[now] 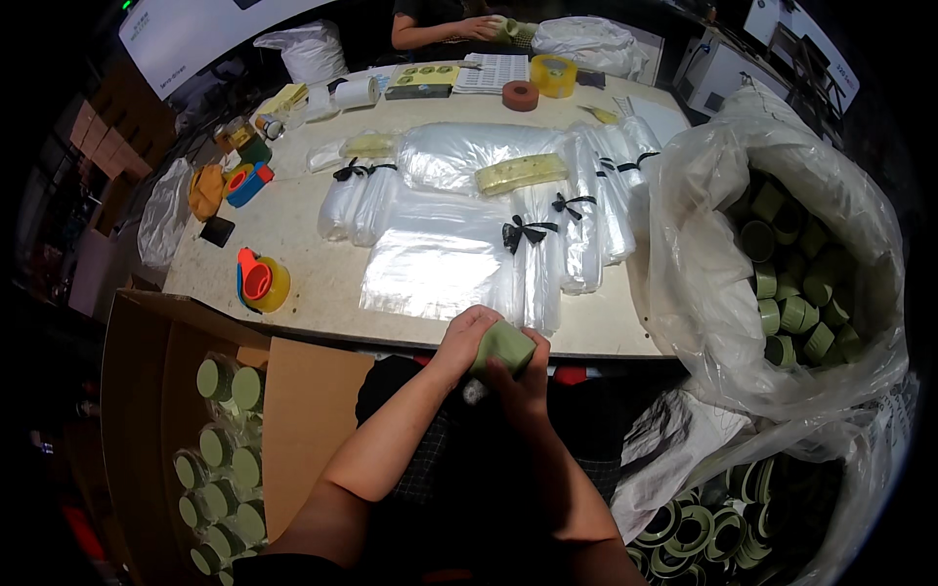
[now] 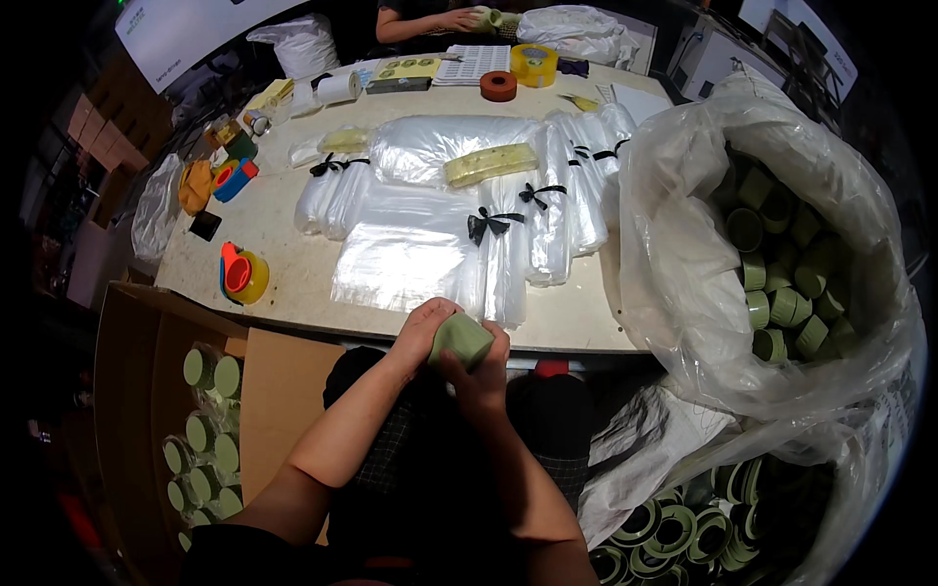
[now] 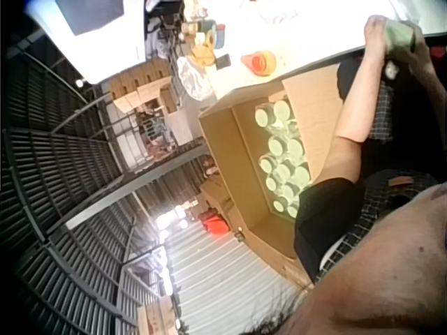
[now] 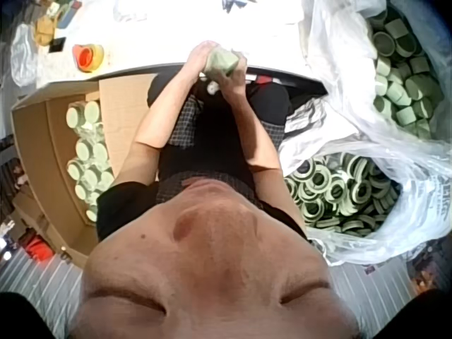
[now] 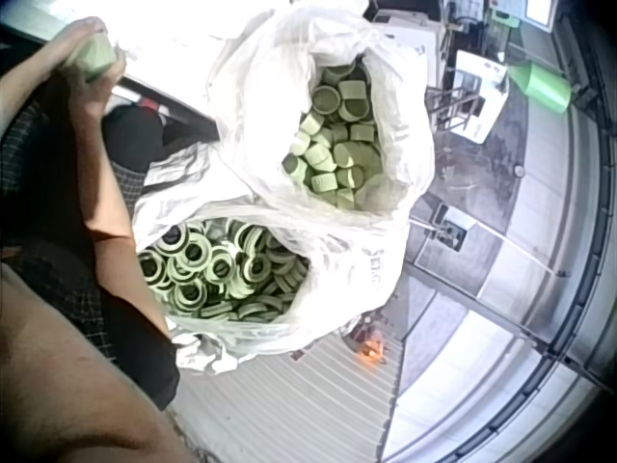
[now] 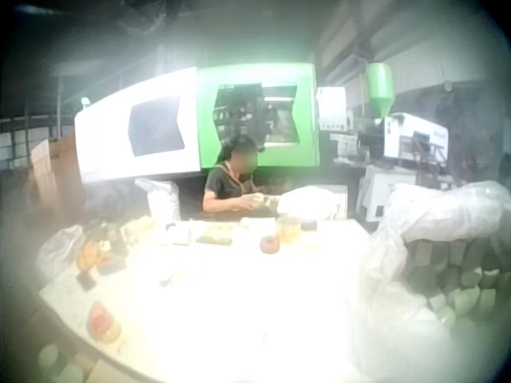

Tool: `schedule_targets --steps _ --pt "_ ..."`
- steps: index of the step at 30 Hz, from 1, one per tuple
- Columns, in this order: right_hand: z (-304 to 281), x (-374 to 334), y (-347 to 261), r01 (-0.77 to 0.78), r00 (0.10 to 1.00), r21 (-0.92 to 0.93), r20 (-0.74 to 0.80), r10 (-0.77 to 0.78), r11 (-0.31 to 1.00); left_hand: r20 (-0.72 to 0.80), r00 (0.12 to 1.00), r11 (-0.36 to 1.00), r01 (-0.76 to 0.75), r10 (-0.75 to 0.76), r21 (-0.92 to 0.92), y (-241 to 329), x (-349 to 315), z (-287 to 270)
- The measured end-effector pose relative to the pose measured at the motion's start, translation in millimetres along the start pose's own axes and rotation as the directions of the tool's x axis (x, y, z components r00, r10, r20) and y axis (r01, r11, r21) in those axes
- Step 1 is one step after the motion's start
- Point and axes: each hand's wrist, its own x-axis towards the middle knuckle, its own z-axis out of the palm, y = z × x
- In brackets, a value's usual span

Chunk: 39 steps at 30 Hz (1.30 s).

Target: The person places lids on plastic pitchers by hand, inserts the pitchers into plastic bags, and then places the bagged pitchers into a large cardboard box.

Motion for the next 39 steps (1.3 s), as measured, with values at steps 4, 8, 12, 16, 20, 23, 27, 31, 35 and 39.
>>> schedule_targets --steps 4,8,12,16,20,23,27,31,35,39 --pt "-2 2 4 0.027 1.000 -0.047 0.003 -0.027 0.999 -0.014 1.000 0.998 0.015 -0.014 0.067 3 5 1" --pt "-3 3 5 0.038 0.999 -0.065 0.008 -0.037 0.997 0.000 1.000 0.998 0.017 -0.017 0.056 9 0 2" --pt "0 1 2 0.044 0.999 -0.045 0.002 -0.044 0.998 0.014 1.000 0.998 -0.015 0.014 0.055 8 0 1" --pt "-1 2 1 0.034 0.999 -0.006 0.008 -0.034 0.999 0.026 1.000 0.999 -0.014 0.013 0.043 8 0 2" --pt "0 -1 -3 0.020 1.000 0.023 -0.003 -0.020 1.000 -0.009 0.994 0.992 -0.113 0.113 0.049 0 3 0" --pt "-1 -1 -9 -0.021 1.000 0.220 0.020 0.017 0.975 -0.211 0.891 0.908 -0.358 0.402 0.217 3 2 0" --pt "-2 0 -14 -0.063 0.997 0.327 -0.020 0.073 0.943 -0.364 0.726 0.809 -0.479 0.584 0.342 33 -4 -7" --pt "-9 3 -3 -0.072 0.996 0.269 0.065 0.056 0.960 -0.155 0.685 0.581 -0.451 0.712 0.678 77 4 -21" --pt "4 -4 -9 -0.146 0.989 0.245 0.014 0.147 0.958 0.022 0.610 0.285 -0.402 0.792 0.870 128 64 -48" --pt "1 2 -17 -0.226 0.973 0.351 0.121 0.195 0.909 -0.043 0.627 0.244 -0.239 0.778 0.940 157 159 -75"
